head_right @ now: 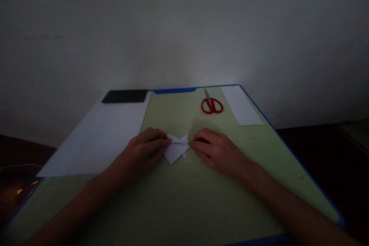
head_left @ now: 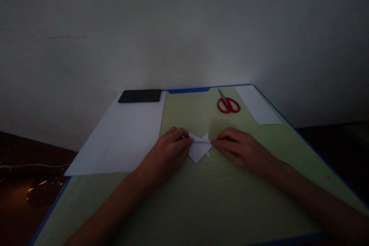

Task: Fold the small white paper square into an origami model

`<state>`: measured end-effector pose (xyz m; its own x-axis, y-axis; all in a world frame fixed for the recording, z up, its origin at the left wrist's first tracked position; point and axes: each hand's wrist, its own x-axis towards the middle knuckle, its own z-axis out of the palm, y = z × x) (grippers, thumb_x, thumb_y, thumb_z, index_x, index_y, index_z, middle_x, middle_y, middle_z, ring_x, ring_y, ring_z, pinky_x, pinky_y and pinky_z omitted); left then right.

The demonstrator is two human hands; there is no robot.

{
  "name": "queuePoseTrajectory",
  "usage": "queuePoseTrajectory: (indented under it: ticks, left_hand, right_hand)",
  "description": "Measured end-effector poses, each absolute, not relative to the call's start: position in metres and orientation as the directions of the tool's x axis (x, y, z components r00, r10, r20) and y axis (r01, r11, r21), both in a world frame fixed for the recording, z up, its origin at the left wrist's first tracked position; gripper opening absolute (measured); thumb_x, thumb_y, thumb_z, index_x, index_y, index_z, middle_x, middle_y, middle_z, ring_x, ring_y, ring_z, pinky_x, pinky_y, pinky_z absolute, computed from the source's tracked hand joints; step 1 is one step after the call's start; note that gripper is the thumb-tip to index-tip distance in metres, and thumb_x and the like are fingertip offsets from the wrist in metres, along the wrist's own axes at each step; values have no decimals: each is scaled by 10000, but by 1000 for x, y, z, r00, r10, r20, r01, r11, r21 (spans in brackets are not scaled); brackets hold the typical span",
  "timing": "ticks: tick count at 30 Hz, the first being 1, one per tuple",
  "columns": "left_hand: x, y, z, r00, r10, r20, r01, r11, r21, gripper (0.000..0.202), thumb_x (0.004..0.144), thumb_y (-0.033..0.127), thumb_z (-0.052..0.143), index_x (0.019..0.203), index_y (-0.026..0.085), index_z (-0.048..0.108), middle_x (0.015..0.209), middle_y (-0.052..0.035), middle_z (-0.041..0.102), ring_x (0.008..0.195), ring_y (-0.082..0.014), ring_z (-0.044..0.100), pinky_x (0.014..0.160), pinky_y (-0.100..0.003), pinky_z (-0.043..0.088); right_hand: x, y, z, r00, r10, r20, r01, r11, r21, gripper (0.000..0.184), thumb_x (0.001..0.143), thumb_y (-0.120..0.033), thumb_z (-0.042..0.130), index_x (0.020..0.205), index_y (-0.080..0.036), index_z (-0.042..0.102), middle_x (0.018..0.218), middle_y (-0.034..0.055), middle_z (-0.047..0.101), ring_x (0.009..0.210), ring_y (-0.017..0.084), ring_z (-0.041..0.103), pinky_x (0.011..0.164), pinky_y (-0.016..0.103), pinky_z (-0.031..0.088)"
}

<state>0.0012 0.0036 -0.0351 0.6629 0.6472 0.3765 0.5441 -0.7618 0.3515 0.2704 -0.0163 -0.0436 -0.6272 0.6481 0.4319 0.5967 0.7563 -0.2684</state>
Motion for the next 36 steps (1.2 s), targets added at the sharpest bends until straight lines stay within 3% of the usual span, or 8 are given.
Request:
queuePoseTrajectory:
  ticks: [4,12,19,24,26,36]
  left_hand:
    - [2,3,-31,687,625,371,553,-781,291,238,973,128,516,1101,137,716,1134,-123,691,1010,-231,612,872,-413,568]
    - [3,4,-29,714,613,339,578,-789,209,247,981,138,493,1084,137,718,1127,-123,708,973,-237,608,844,-414,577]
    - [5,2,-24,719,633,286,603,-773,197,256,984,132,478,1141,131,681,1132,-137,696,1000,-256,588,872,-437,550]
    - [1,1,-24,773,599,207,604,-796,46,495,970,97,495,1423,292,525,1240,-108,629,1066,-263,571,904,-447,501]
    - [0,1,-24,779,596,197,605,-796,20,502,970,98,492,1421,316,531,1263,-105,616,1077,-266,566,908,-447,490]
    - [-1,1,-22,754,615,230,614,-785,86,352,956,150,535,1280,212,656,1240,-116,675,1078,-275,589,912,-461,501]
  right_hand:
    - [268,-18,-40,-688,579,437,593,796,-122,238,1000,-185,499,1053,-123,722,893,103,661,806,195,605,709,340,537]
    - [268,-20,-39,-716,567,407,605,795,-44,242,987,-189,492,1068,-153,718,862,87,637,771,189,581,656,329,503]
    - [270,-21,-45,-699,583,414,608,790,-85,265,960,-198,513,1131,-163,711,879,82,623,767,183,564,647,322,490]
    - [270,-20,-43,-709,584,395,598,795,-101,246,953,-189,520,1109,-154,707,897,85,617,787,188,564,664,325,491]
    - [270,-20,-43,-709,584,396,595,796,-109,239,949,-180,525,1097,-150,711,899,86,615,789,187,564,667,323,489]
    - [272,-19,-44,-704,592,393,589,796,-143,237,949,-184,528,1090,-170,718,896,76,621,782,180,568,666,317,479]
